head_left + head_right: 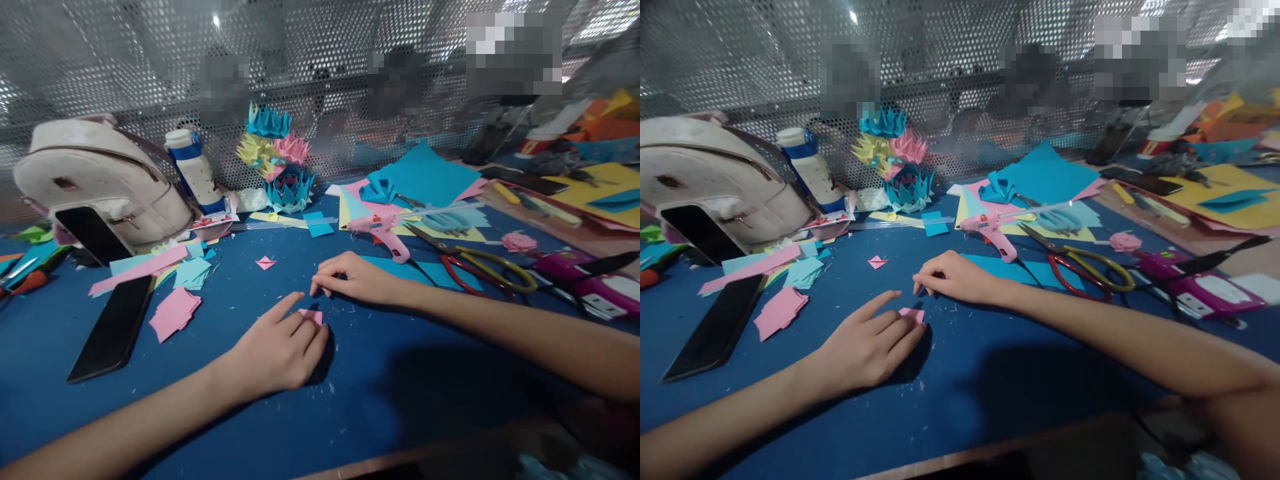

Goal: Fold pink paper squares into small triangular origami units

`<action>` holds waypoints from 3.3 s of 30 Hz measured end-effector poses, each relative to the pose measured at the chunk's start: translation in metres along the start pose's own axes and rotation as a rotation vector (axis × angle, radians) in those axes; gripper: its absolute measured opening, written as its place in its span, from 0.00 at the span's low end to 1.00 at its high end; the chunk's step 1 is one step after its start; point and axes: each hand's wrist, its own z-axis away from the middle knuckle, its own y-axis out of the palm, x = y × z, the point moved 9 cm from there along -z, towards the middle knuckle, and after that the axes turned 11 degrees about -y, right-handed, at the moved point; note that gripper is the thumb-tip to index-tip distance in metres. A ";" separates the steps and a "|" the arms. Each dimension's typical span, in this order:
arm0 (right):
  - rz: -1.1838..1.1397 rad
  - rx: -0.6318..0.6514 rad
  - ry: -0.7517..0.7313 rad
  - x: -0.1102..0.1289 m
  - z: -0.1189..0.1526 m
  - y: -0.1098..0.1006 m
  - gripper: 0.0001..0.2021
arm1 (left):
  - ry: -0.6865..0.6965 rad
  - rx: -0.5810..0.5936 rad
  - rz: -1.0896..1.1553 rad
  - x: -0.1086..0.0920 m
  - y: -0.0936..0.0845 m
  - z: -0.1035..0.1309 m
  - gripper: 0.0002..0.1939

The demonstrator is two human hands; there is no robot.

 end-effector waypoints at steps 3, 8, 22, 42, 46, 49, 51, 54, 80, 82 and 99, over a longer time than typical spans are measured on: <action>0.001 -0.006 -0.003 -0.001 0.000 0.000 0.18 | -0.006 -0.012 0.024 0.002 0.001 -0.007 0.10; -0.005 0.004 -0.007 0.001 0.001 0.001 0.15 | -0.032 0.005 0.206 0.016 0.001 -0.008 0.12; 0.039 0.140 0.109 0.007 0.010 0.025 0.07 | -0.384 0.146 0.563 0.064 0.015 0.013 0.17; 0.181 0.149 0.145 0.002 0.008 0.032 0.11 | -0.257 0.200 0.325 0.010 0.001 0.037 0.19; 0.135 0.177 0.149 0.002 0.006 0.035 0.08 | -0.252 0.185 0.292 0.009 0.001 0.037 0.18; 0.111 0.184 0.147 0.002 0.005 0.036 0.07 | -0.241 0.169 0.268 0.008 0.004 0.040 0.18; 0.112 0.191 0.140 0.002 0.004 0.036 0.07 | -0.248 0.152 0.256 0.007 0.005 0.043 0.17; 0.127 0.189 0.125 0.003 0.004 0.037 0.06 | -0.266 0.151 0.243 0.006 0.008 0.046 0.18; -0.092 0.070 -0.219 0.018 0.002 0.030 0.05 | -0.286 0.174 0.184 0.009 0.005 0.043 0.19; -0.122 0.103 -0.324 0.021 0.003 0.029 0.07 | -0.290 0.176 0.189 0.009 0.006 0.043 0.19; -0.215 0.143 -0.454 0.022 0.007 0.030 0.07 | -0.302 0.162 0.195 0.014 0.007 0.041 0.17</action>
